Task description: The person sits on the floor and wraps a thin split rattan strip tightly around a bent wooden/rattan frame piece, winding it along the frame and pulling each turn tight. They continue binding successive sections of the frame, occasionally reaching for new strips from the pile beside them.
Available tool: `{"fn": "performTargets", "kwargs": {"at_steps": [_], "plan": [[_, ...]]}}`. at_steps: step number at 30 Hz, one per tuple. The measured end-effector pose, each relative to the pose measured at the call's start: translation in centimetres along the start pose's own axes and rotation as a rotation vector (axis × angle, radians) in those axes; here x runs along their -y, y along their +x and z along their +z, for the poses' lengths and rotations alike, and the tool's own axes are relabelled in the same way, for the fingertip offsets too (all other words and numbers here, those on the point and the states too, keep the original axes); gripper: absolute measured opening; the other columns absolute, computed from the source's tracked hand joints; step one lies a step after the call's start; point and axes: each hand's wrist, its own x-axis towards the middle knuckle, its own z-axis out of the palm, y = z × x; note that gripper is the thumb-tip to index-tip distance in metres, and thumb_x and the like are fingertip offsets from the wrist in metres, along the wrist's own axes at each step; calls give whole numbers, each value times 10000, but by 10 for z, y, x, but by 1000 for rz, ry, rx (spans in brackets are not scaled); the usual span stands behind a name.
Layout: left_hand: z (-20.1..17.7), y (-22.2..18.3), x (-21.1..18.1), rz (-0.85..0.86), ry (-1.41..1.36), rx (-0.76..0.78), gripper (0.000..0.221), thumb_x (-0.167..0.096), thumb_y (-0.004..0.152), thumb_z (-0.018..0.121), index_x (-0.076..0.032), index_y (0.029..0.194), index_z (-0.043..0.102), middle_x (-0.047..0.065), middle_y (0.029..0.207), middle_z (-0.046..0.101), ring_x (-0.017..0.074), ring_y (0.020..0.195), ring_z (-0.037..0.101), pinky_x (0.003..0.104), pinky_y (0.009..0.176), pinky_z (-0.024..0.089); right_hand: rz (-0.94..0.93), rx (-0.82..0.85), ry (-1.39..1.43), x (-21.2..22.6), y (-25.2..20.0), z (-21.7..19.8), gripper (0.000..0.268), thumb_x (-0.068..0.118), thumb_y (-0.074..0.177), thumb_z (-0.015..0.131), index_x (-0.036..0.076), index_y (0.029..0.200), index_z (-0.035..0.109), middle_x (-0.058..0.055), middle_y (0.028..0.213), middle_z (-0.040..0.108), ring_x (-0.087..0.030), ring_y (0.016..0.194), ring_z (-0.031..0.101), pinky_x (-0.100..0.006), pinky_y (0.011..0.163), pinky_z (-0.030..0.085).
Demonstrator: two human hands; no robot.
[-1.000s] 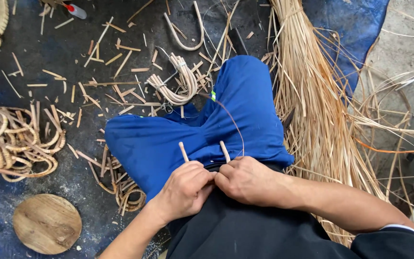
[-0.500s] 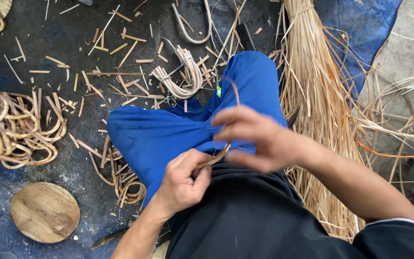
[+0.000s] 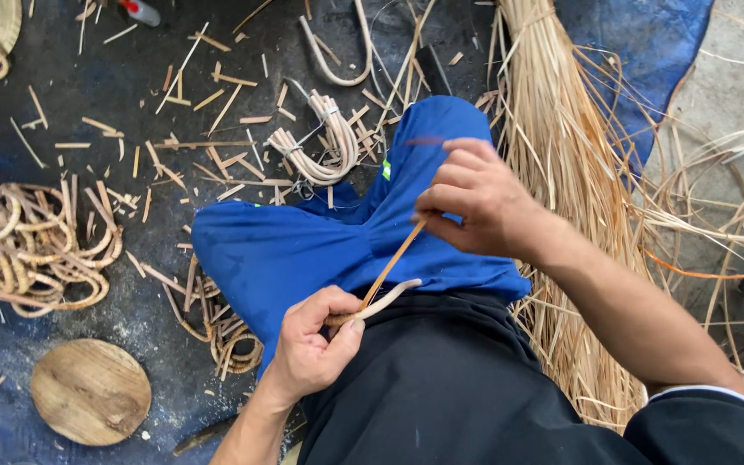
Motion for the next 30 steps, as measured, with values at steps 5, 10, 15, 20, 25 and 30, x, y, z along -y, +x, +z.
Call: {"fn": "performTargets", "kwargs": {"at_steps": [5, 10, 15, 20, 25, 30], "plan": [[-2, -5, 9, -10, 2, -5, 107, 40, 870, 674, 2, 967, 652, -3, 731, 579, 50, 618, 481, 227, 560, 392, -87, -49, -395, -3, -12, -33, 141, 106, 867, 834, 122, 911, 700, -31, 814, 611, -232, 858, 605, -480, 1111, 462], [-3, -8, 13, -30, -74, -103, 113, 33, 894, 662, 13, 1002, 634, 4, 831, 607, 65, 713, 499, 232, 648, 423, 130, -281, -363, 27, -28, -33, 279, 109, 867, 804, 64, 1115, 686, -152, 1064, 704, -289, 1065, 634, -416, 1008, 453], [6, -4, 17, -25, -56, -43, 114, 16, 885, 680, 8, 993, 643, -11, 786, 599, 49, 664, 492, 223, 596, 410, 394, 156, 632, 34, -26, 54, 448, 185, 885, 775, 13, 1276, 639, -111, 1205, 716, -224, 1148, 667, -381, 991, 511], [6, -11, 13, -38, 12, -6, 105, 6, 871, 695, -2, 968, 655, -19, 733, 560, 42, 608, 449, 230, 540, 372, 536, 335, 1569, 24, -19, 110, 476, 153, 890, 733, 98, 1335, 572, -43, 1152, 705, -123, 1087, 663, -311, 967, 542], [12, -9, 13, 54, 61, -15, 111, 12, 840, 713, -15, 929, 652, -13, 695, 540, 56, 552, 437, 251, 503, 353, 643, 1, 1463, 9, -13, 117, 141, 122, 986, 708, -5, 1006, 651, -61, 904, 719, -158, 863, 725, -334, 839, 608], [16, -19, 14, 100, 85, 21, 126, 18, 809, 719, -20, 913, 659, 1, 684, 545, 65, 545, 457, 256, 506, 359, 772, -404, 1187, -63, 10, 87, 138, 122, 987, 632, -15, 975, 639, -140, 777, 694, -240, 668, 707, -411, 618, 622]]}}
